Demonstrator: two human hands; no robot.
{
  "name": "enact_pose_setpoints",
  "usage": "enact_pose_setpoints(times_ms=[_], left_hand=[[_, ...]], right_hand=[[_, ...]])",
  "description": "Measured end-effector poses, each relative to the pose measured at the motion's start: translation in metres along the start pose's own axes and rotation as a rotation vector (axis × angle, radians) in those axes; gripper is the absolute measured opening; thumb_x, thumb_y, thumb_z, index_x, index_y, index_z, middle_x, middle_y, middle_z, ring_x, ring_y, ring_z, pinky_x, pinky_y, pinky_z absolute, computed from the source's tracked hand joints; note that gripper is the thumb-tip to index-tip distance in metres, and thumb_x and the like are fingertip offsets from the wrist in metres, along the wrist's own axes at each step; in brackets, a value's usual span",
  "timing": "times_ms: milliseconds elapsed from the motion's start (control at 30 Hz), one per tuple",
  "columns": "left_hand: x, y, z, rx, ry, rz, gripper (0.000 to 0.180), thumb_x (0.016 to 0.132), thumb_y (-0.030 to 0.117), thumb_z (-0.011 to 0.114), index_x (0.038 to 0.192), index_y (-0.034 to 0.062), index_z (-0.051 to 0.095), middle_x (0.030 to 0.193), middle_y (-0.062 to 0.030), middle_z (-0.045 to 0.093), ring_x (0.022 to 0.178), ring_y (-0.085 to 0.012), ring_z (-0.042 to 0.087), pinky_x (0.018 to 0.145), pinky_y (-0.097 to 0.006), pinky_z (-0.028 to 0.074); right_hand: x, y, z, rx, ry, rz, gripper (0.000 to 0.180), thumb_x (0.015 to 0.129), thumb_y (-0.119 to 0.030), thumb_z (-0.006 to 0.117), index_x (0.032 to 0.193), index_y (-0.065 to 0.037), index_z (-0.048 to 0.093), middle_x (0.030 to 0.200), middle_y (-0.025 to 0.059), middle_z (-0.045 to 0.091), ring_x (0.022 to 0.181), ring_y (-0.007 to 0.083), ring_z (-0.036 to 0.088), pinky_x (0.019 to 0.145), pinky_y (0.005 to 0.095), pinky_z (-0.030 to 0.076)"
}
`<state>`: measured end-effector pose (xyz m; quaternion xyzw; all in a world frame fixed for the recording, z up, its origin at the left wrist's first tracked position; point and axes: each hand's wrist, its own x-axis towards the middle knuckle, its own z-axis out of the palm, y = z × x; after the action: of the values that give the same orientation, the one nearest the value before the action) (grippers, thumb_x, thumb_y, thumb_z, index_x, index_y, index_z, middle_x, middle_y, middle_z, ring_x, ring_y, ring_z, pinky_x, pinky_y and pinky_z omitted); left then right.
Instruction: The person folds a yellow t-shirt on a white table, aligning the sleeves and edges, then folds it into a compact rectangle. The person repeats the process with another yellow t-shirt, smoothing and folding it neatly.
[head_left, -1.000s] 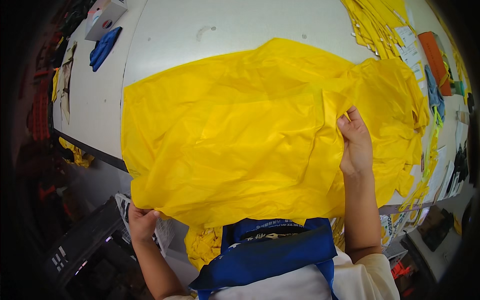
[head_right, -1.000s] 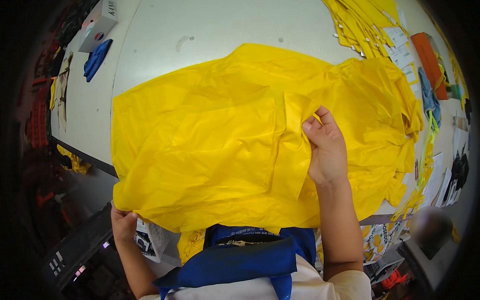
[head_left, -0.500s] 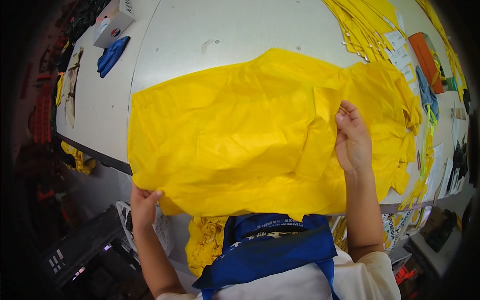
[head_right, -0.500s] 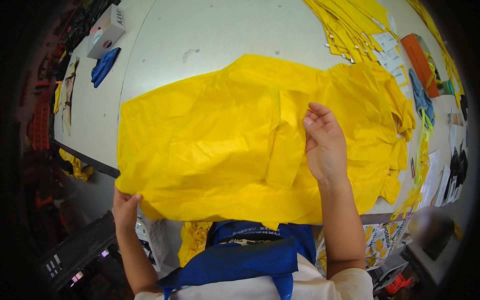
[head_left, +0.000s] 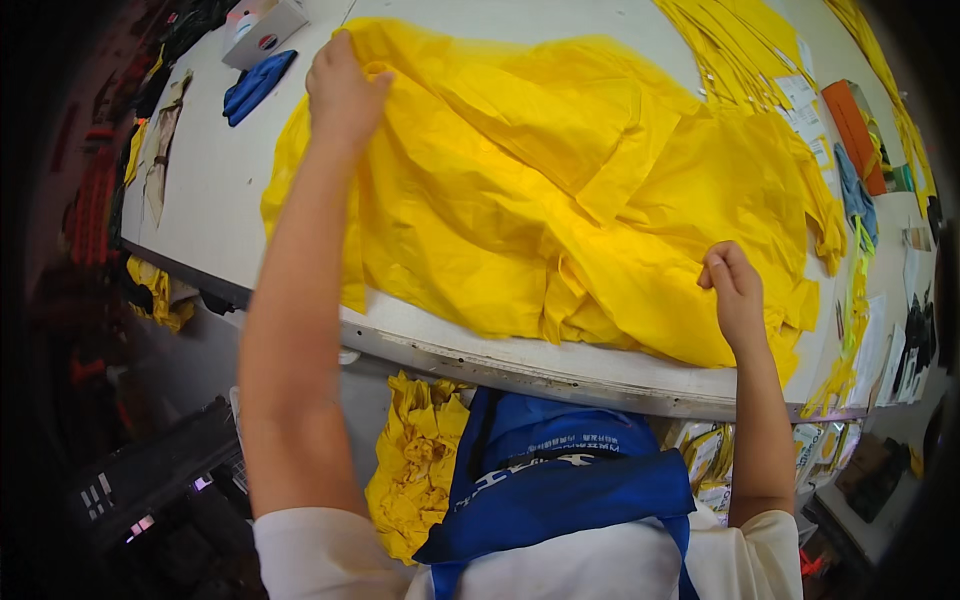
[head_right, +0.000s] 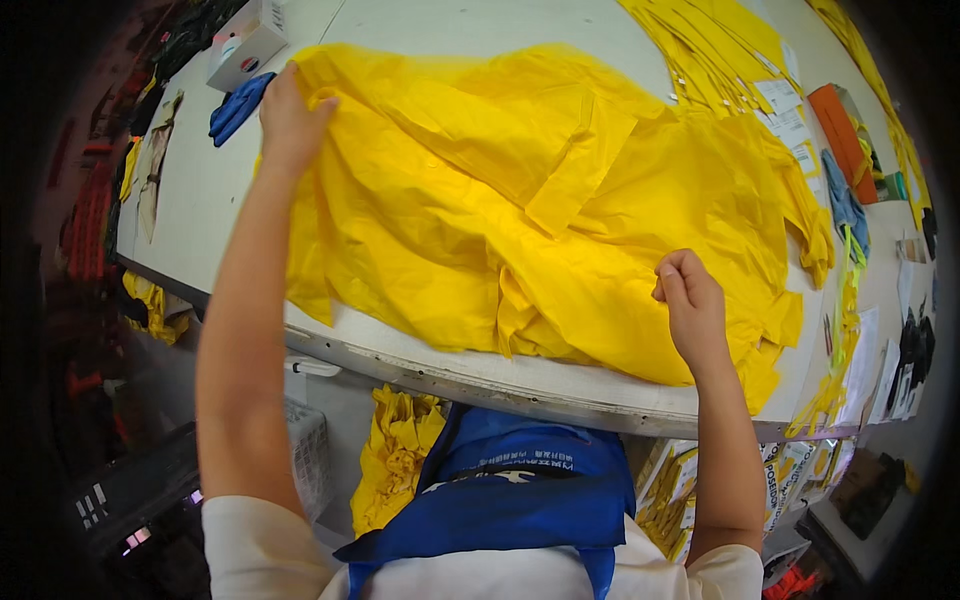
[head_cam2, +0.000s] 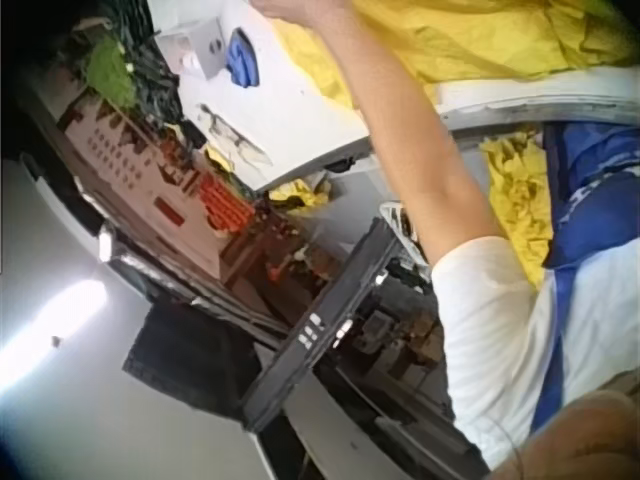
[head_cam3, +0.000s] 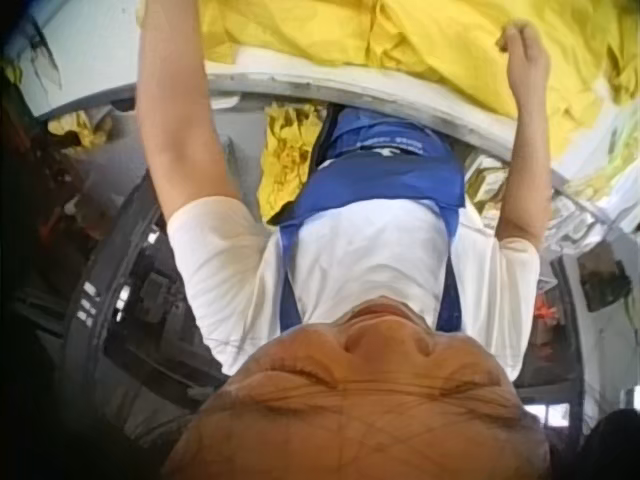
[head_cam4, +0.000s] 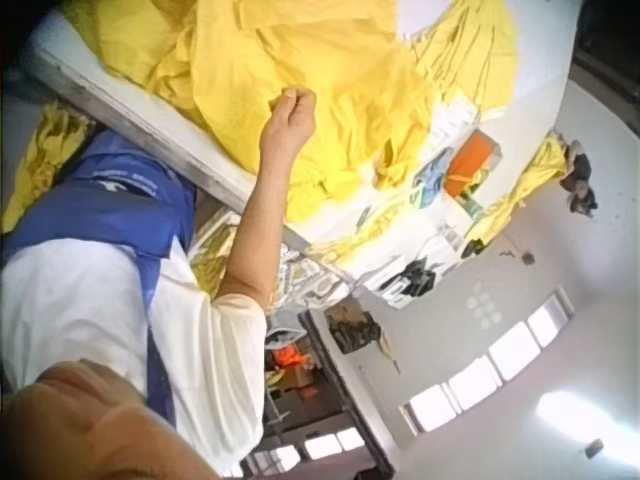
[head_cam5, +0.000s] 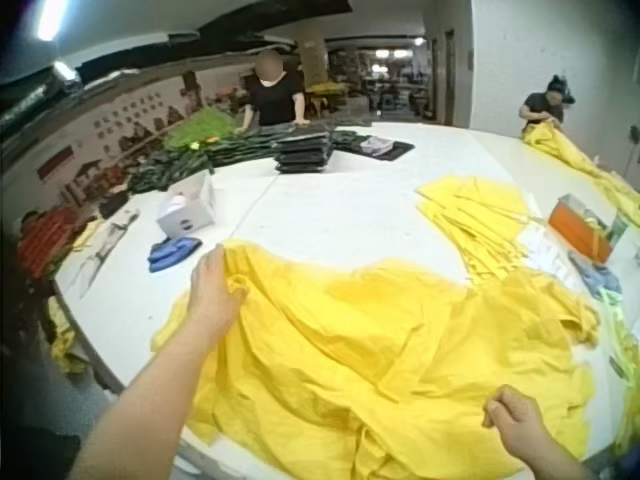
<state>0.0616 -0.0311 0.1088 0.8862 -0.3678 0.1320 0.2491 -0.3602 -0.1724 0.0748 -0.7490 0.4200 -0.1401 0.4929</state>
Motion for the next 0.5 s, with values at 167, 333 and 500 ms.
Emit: enact_pose_setpoints(times_ms=[167,333,500], left_hand=[[-0.117,0.042,0.003,-0.2,0.006,0.25,0.068,0.077,0.01,0.07,0.134,0.0025,0.035,0.134,-0.0224,0.036,0.126,-0.0396,0.033,0.107,-0.045,0.026],[-0.278,0.044,0.015,-0.732,-0.222,-0.868,0.066,0.082,0.008,0.067,0.134,0.0006,0.026,0.123,-0.0186,0.04,0.112,-0.0274,0.045,0.095,-0.039,0.041],[-0.284,0.058,0.031,-1.352,-0.251,-1.381,0.064,0.085,0.005,0.063,0.133,0.0005,0.021,0.114,-0.0176,0.047,0.096,-0.0235,0.054,0.086,-0.039,0.05]], right_hand=[[-0.048,-0.037,0.088,-0.083,-0.448,-0.08,0.038,0.086,-0.026,0.064,0.11,0.001,0.055,0.084,0.0157,0.066,0.072,0.0282,0.067,0.068,0.0379,0.052],[-0.014,0.007,0.148,-0.404,-0.013,-0.07,0.048,0.081,-0.03,0.069,0.111,0.003,0.051,0.085,0.0174,0.065,0.078,0.034,0.065,0.069,0.0397,0.051],[0.005,0.023,0.158,0.012,-0.115,0.167,0.032,0.082,-0.02,0.066,0.105,-0.001,0.053,0.079,0.0078,0.061,0.064,0.021,0.058,0.057,0.0316,0.047]])
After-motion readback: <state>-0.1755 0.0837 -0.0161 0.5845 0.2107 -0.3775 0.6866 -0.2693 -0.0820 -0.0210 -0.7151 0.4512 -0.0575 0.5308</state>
